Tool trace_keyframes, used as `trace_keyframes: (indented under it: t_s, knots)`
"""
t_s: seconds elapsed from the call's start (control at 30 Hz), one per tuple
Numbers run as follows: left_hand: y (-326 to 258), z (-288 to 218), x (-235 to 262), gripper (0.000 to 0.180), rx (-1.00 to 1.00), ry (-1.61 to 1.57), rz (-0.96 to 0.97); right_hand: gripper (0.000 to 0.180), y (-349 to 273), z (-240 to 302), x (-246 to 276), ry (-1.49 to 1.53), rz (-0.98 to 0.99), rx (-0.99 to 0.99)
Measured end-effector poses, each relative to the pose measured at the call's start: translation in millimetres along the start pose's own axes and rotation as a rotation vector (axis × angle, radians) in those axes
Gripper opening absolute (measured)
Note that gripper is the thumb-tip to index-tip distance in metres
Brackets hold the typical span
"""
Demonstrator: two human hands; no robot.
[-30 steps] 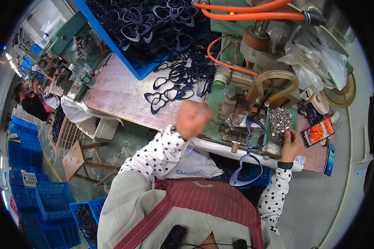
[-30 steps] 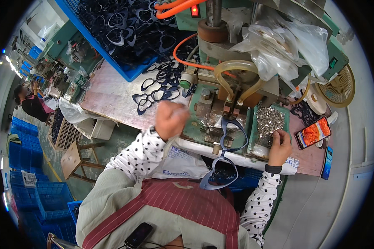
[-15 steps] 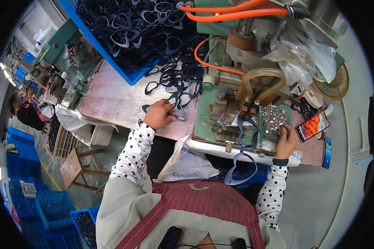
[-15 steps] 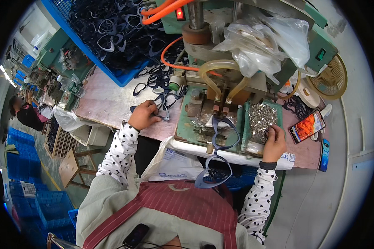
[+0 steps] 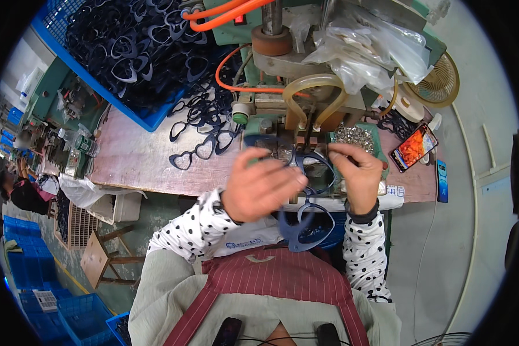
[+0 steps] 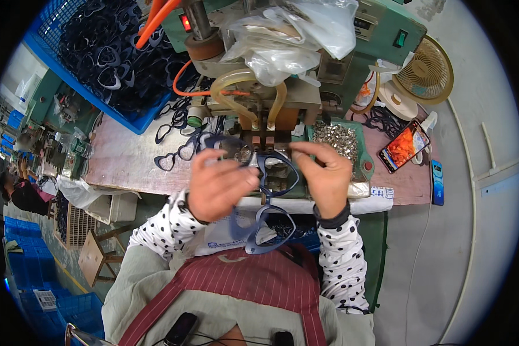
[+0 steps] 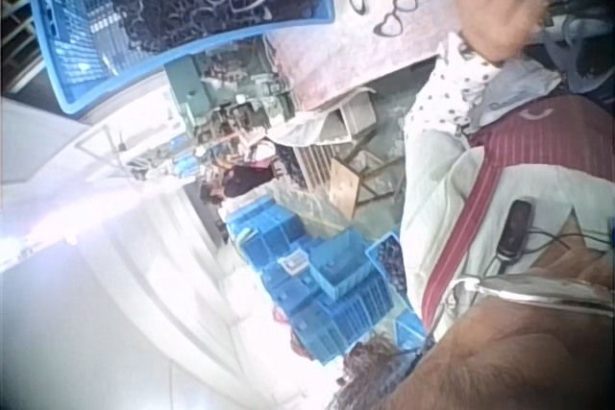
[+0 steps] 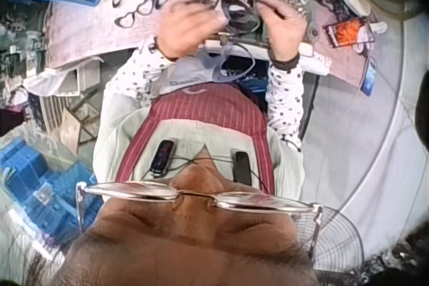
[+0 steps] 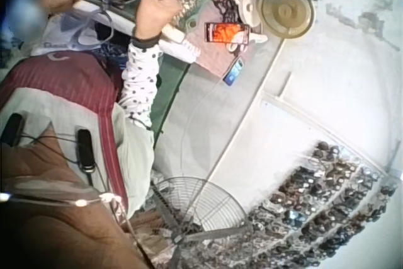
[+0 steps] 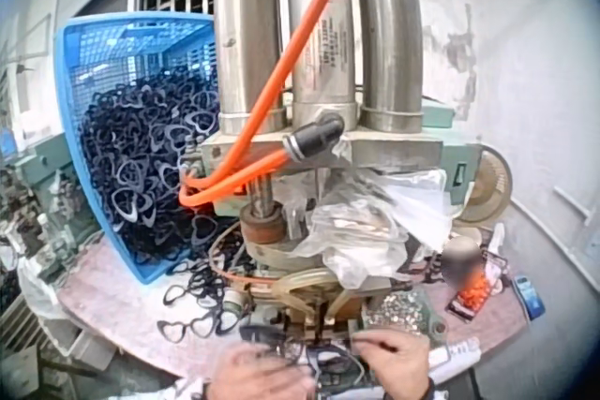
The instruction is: The person repeatedly picks up dark plastic eyeglass frames and small metal components from a tray, places them into a press machine, and removes the assembled frames. The person handles the frames one at a time and places finished units into a blue basket.
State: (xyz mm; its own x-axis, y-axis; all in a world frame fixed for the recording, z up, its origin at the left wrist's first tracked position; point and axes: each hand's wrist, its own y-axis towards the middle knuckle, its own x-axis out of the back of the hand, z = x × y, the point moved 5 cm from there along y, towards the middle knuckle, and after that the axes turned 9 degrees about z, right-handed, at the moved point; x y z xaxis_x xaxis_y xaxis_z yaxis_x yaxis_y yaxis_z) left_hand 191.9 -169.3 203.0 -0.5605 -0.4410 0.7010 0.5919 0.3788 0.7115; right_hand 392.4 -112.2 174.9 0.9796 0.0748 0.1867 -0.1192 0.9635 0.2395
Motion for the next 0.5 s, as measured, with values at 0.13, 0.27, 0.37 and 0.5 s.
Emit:
trace_keyframes:
  t_s: [0.13,0.27,0.37,0.5]
  knots:
    - [12.7,-20.2,-14.5,0.034,-0.088,-0.163,-0.039,0.035,-2.2,4.6,-22.6,0.203,0.016,-0.061]
    - [12.5,-22.3,-20.2,0.035,-0.106,-0.333,-0.034,0.039,4.5,5.9,-22.4,0.053,0.006,-0.101]
    - [12.1,-28.0,-15.6,0.035,-0.185,-0.315,0.008,0.043,10.9,11.4,-29.8,0.186,0.011,-0.067]
    - [9.2,-32.9,-5.4,0.032,-0.259,-0.395,0.027,0.048,14.1,8.4,-36.6,0.246,0.006,-0.063]
